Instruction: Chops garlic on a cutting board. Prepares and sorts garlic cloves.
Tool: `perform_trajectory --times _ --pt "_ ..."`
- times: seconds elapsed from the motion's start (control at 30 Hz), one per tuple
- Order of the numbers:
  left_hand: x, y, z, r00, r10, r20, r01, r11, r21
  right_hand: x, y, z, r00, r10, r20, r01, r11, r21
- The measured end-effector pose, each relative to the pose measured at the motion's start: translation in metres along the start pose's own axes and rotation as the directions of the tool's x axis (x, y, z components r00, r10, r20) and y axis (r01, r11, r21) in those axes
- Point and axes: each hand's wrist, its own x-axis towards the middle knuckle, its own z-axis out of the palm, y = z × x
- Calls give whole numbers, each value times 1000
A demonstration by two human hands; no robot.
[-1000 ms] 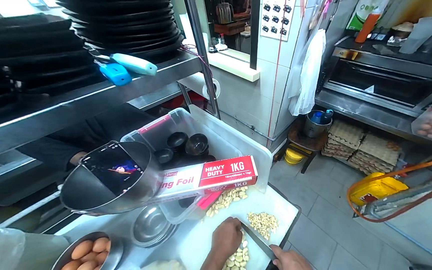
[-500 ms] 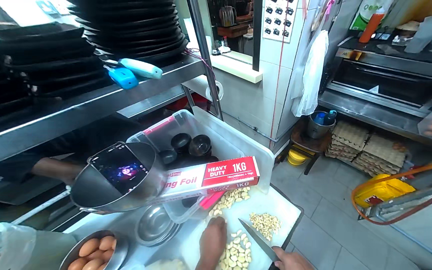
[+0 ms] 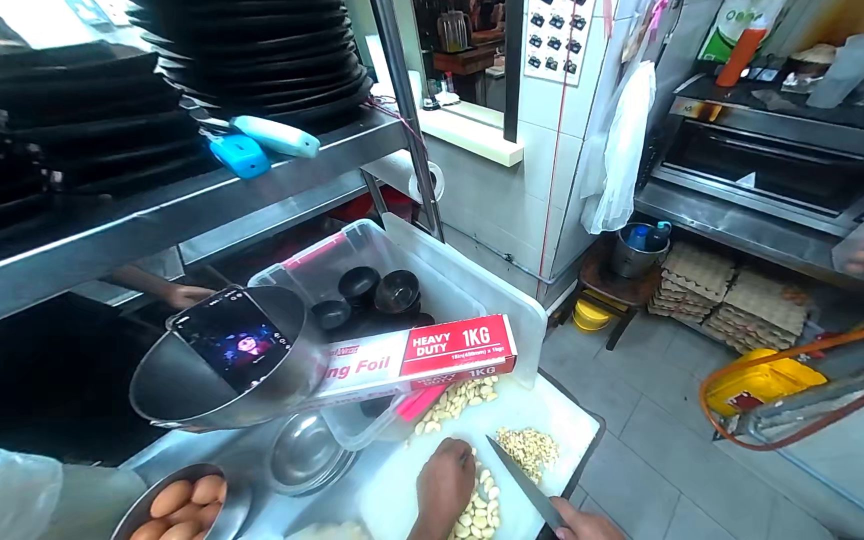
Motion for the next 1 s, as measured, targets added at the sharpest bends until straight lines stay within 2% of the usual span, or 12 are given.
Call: perform_trajectory --times 0.2,0.33,0.47,0.5,0.63,0.73,0.83,1.0 --pt "3 17 -3 996 62 66 -68 994 90 -8 -18 -16 1000 -4 24 6 995 -97" --pt "3 18 -3 995 68 67 -75 991 109 6 -20 -6 997 -11 71 16 997 -72" --pt "2 20 -22 972 20 236 -47 993 108 14 -21 -11 998 -5 68 9 998 -67" --pt "3 16 -26 973 -6 231 -14 996 85 14 -20 -11 998 -6 62 10 998 -59" --pt "10 -6 -35 985 -168 -35 168 986 2 11 -11 -7 999 -10 45 11 1000 -29" --pt "22 -22 -30 976 -185 -116 188 982 12 6 -12 -3 1000 4 28 -3 999 -48" --pt "23 -24 -21 992 -96 -88 96 995 -4 7 -12 -3 1000 5 30 -3 998 -56" --pt "11 -4 -11 999 11 35 -11 1000 20 11 -8 0 999 1 52 0 1000 -19"
